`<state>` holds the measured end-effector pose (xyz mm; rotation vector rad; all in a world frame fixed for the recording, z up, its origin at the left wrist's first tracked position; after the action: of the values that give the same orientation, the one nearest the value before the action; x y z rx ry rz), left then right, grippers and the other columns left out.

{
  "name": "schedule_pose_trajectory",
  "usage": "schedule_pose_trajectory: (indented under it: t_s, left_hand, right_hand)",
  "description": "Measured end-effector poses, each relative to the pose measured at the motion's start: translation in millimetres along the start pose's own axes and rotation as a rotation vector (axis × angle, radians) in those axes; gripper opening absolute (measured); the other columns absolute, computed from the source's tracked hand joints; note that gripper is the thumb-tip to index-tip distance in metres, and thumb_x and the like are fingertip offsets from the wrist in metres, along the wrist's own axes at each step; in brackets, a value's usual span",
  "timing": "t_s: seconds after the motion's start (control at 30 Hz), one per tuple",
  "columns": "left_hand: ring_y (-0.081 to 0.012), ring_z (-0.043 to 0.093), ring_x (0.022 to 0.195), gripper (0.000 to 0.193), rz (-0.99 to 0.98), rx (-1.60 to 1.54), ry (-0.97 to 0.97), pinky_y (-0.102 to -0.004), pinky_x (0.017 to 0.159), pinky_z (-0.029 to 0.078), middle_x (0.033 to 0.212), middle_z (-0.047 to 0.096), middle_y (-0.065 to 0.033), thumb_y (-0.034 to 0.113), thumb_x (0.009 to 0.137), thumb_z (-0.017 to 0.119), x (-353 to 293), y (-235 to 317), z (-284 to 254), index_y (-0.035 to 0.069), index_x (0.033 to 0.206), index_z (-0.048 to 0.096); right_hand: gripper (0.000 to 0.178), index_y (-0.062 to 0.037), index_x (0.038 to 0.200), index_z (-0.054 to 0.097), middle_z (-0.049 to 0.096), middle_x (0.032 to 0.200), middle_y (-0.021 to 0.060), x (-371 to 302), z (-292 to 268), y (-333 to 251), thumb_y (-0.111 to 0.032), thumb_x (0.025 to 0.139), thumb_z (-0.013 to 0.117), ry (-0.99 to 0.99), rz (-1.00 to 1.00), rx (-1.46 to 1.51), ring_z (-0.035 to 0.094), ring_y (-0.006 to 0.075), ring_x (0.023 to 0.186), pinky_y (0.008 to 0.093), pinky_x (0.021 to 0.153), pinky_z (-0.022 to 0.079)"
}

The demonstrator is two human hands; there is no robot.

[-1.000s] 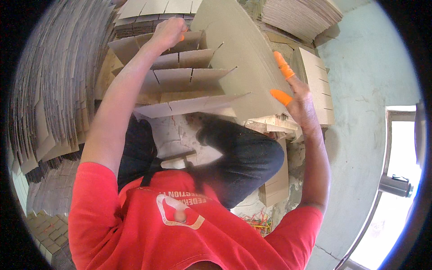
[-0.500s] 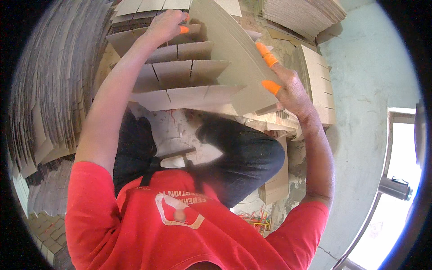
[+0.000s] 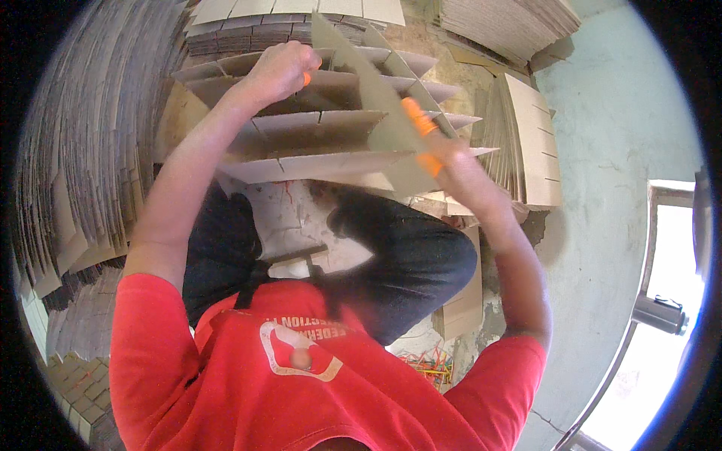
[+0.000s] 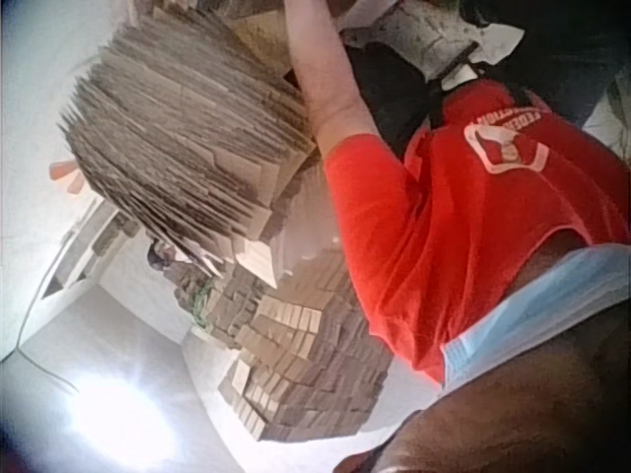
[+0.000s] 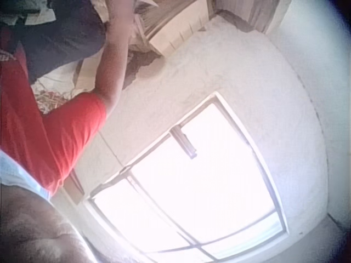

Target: The person sits on the floor and repeatedly folds pre-scored cardboard pieces by hand, stacking the finished units into a growing pile.

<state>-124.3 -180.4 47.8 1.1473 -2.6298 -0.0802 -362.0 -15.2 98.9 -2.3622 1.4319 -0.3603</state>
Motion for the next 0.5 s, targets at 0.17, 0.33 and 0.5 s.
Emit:
schedule_pose_trajectory:
  t_s: [0.17, 0.33, 0.5]
  left_hand:
    - [-0.0379, 0.064, 0.087, 0.018, -0.053, -0.078, 0.026, -0.0464, 0.075, 0.052, 0.091, 0.068, -0.0168, 0.017, 0.077, 0.069, -7.3, -8.9, -2.6, 0.006, 0.092, 0.067]
    - [-0.0345, 0.064, 0.093, 0.038, -0.114, -0.198, 0.211, -0.0427, 0.079, 0.051, 0.101, 0.068, -0.0143, 0.027, 0.082, 0.072, -38.4, -3.1, -47.9, 0.011, 0.115, 0.066]
    - [-0.0279, 0.063, 0.084, 0.038, -0.279, -0.259, 0.301, -0.0349, 0.076, 0.05, 0.097, 0.068, -0.0129, 0.014, 0.08, 0.074, -82.3, 9.8, -85.1, 0.01, 0.117, 0.066]
  right_hand:
    - [0.082, -0.0164, 0.15, 0.031, 0.064, 0.081, 0.0214, 6.5, 16.9, -5.9, -0.008, 0.08, 0.072, -0.099, 0.089, -0.218, 0.062, 0.0349, 0.07, 0.0412, 0.064, 0.051]
    - [0.059, -0.012, 0.137, 0.05, 0.065, 0.101, 0.0166, -32.4, -52.8, 68.4, -0.031, 0.085, 0.07, 0.574, 0.286, -0.416, 0.065, 0.0334, 0.086, 0.0434, 0.071, 0.054]
    - [0.094, -0.0224, 0.154, 0.018, 0.056, 0.124, 0.0155, -109.5, -67.3, 175.0, -0.017, 0.078, 0.074, -0.044, 0.967, -0.74, 0.054, 0.036, 0.116, 0.0543, 0.088, 0.048]
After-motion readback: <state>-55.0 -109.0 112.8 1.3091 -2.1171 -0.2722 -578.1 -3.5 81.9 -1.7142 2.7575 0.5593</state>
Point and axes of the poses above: each hand's wrist, its own x-axis towards the middle knuckle, its own z-axis out of the palm, y = z × x, the point moved 5 cm from there along x, towards the middle knuckle
